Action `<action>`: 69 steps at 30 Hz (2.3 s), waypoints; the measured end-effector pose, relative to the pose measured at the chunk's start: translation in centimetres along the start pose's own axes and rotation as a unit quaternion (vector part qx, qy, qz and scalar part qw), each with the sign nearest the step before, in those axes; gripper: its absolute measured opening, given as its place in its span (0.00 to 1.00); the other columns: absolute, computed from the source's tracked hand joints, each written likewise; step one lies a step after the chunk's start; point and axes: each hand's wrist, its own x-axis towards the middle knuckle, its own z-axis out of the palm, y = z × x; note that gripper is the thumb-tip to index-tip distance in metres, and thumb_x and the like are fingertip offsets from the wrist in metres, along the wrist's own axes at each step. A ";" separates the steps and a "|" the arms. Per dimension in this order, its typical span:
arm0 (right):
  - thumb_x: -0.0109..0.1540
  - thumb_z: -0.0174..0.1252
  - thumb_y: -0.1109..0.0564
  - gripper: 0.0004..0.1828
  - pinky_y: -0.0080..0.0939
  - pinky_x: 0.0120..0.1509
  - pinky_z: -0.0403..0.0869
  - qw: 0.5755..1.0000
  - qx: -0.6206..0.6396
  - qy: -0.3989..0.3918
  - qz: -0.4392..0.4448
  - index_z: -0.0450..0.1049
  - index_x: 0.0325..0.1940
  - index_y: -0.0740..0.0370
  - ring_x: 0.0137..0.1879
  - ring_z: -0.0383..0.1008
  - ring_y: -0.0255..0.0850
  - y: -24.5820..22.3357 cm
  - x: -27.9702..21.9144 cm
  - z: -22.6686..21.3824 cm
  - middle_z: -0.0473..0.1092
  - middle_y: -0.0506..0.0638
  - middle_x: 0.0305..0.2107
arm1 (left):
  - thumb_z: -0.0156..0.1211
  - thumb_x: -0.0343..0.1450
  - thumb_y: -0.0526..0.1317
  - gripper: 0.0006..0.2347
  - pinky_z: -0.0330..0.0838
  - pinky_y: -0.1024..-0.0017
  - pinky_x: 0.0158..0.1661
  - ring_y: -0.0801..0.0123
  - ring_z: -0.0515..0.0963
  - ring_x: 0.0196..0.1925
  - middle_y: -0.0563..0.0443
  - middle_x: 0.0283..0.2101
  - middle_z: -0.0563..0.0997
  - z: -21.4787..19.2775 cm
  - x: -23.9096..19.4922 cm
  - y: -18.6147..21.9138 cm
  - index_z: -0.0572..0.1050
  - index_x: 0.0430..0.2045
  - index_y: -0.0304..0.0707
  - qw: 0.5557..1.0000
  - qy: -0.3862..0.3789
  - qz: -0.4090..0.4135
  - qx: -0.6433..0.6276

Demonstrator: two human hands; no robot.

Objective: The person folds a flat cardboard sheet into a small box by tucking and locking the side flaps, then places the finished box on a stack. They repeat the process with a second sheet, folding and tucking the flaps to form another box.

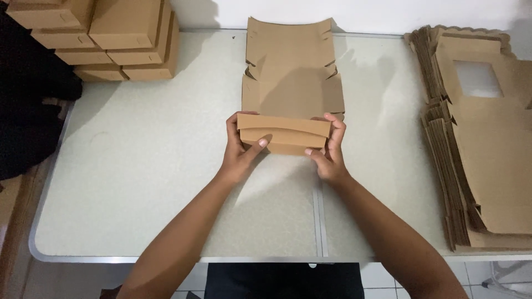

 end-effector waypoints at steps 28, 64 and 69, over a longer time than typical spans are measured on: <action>0.56 0.71 0.61 0.09 0.66 0.66 0.72 0.981 -0.106 -0.070 -0.150 0.82 0.39 0.67 0.49 0.81 0.58 -4.7 0.8 -2.0 0.79 0.61 0.35 | 0.73 0.62 0.26 0.06 0.70 0.51 0.58 0.53 0.83 0.46 0.44 0.32 0.85 -1.9 -0.2 1.5 0.83 0.27 0.33 0.977 -0.045 0.190 0.085; 0.65 0.53 0.44 0.16 0.52 0.56 0.71 0.840 -0.472 -0.121 -0.238 0.75 0.29 0.52 0.42 0.73 0.46 -4.5 1.1 -5.7 0.67 0.45 0.23 | 0.70 0.62 0.30 0.05 0.64 0.49 0.61 0.63 0.82 0.39 0.56 0.25 0.82 0.8 -2.3 -0.5 0.81 0.16 0.41 0.802 -0.082 0.401 0.434; 0.64 0.52 0.55 0.21 0.63 0.68 0.66 0.950 -0.301 -0.066 -0.053 0.69 0.62 0.59 0.66 0.66 0.61 -4.6 1.3 -5.2 0.65 0.61 0.55 | 0.68 0.66 0.31 0.08 0.66 0.50 0.59 0.63 0.81 0.41 0.57 0.26 0.82 1.2 -2.8 1.5 0.80 0.15 0.42 0.803 -0.079 0.410 0.425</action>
